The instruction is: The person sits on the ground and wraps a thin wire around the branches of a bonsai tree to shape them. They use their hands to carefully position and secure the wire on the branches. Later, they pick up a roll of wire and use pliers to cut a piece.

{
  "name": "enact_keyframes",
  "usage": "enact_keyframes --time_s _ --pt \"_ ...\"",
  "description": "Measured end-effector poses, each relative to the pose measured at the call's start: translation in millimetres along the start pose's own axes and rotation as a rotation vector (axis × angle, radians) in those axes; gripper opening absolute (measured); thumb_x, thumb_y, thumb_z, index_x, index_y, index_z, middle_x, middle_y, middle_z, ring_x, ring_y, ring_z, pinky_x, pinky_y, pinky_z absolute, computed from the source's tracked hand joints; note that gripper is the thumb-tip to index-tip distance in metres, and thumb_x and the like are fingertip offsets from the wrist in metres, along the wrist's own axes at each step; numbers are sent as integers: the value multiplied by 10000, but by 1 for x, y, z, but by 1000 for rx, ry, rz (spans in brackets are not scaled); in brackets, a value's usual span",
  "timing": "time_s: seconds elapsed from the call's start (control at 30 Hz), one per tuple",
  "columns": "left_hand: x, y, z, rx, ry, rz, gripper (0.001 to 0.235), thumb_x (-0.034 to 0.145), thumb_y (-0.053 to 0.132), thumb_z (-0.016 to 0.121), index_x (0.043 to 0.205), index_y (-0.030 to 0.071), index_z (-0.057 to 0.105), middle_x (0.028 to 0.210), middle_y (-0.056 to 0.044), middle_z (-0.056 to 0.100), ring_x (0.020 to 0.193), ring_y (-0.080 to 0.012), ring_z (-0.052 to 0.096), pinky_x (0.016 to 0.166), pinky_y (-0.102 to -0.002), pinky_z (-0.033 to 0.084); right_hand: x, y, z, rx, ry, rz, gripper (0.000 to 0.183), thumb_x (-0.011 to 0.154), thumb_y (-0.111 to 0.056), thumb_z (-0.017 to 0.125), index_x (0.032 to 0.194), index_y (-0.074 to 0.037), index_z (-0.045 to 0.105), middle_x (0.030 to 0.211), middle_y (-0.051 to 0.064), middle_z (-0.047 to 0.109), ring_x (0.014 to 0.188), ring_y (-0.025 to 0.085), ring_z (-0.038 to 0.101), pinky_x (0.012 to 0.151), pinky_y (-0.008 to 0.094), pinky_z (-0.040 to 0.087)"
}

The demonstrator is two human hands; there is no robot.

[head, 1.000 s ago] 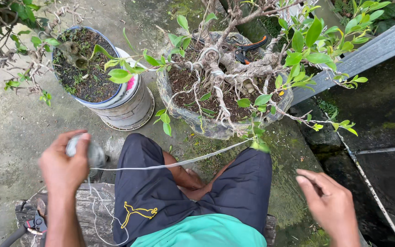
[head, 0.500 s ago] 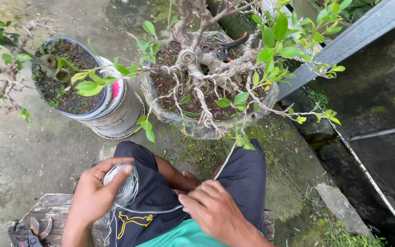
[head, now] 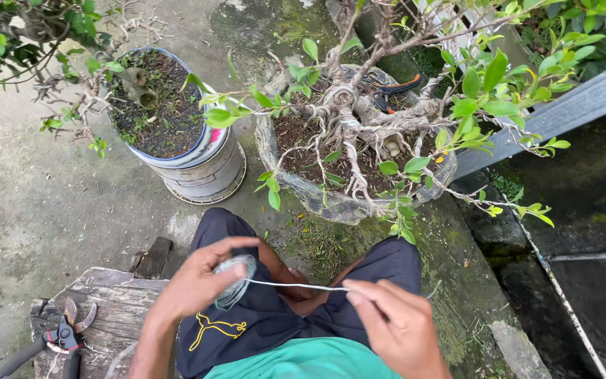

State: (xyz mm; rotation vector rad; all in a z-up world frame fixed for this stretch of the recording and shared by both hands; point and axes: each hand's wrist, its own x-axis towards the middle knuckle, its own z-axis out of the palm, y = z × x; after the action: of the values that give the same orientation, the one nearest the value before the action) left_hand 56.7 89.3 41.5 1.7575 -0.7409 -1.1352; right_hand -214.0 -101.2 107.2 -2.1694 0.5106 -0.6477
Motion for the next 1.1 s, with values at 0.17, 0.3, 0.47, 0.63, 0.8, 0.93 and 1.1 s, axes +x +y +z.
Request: enact_keyframes --time_s 0.17,0.3,0.47,0.63,0.8,0.93,1.1 --pt "-1 17 6 106 -205 45 361 867 424 788 1085 153 882 1007 107 866 923 22 665 831 -201 521 1 14 -20 -116 90 103 151 932 -111 728 1021 -77 844 946 27 861 764 88 781 746 237 602" --pt "1 12 8 59 -328 214 418 983 421 634 1106 88 855 1133 -22 887 1044 -72 806 892 -247 635 2 27 -33 -175 142 258 129 936 -113 743 999 -84 852 944 27 855 812 71 775 738 237 583" --pt "6 15 -3 259 -226 254 419 1079 432 578 782 148 662 740 102 355 700 -52 330 569 -299 328 3 41 -46 -130 38 245 120 900 -140 779 974 -99 863 892 -3 867 734 42 734 658 227 553" --pt "11 28 -7 516 -132 195 475 1067 539 525 754 208 658 667 62 346 643 -90 340 556 -352 347 3 47 -52 -129 13 293 121 885 -158 792 955 -106 876 886 -8 880 724 44 738 633 234 540" --pt "16 36 -4 590 -100 195 452 1053 540 534 806 220 735 668 18 346 635 -126 344 562 -372 381 1 52 -56 -130 32 300 123 889 -142 790 972 -109 874 919 4 880 771 54 771 683 226 570" --pt "19 48 0 621 -107 172 438 1052 543 527 833 236 750 693 1 353 671 -146 341 584 -369 414 2 57 -60 -133 46 295 122 897 -143 787 980 -106 868 925 5 874 782 57 771 704 227 570" --pt "23 55 3 364 -74 179 399 1037 385 574 886 110 821 862 150 808 886 47 594 769 -255 548 4 63 -81 -124 53 379 188 911 -156 786 1075 -101 860 927 2 844 788 62 698 718 243 540"
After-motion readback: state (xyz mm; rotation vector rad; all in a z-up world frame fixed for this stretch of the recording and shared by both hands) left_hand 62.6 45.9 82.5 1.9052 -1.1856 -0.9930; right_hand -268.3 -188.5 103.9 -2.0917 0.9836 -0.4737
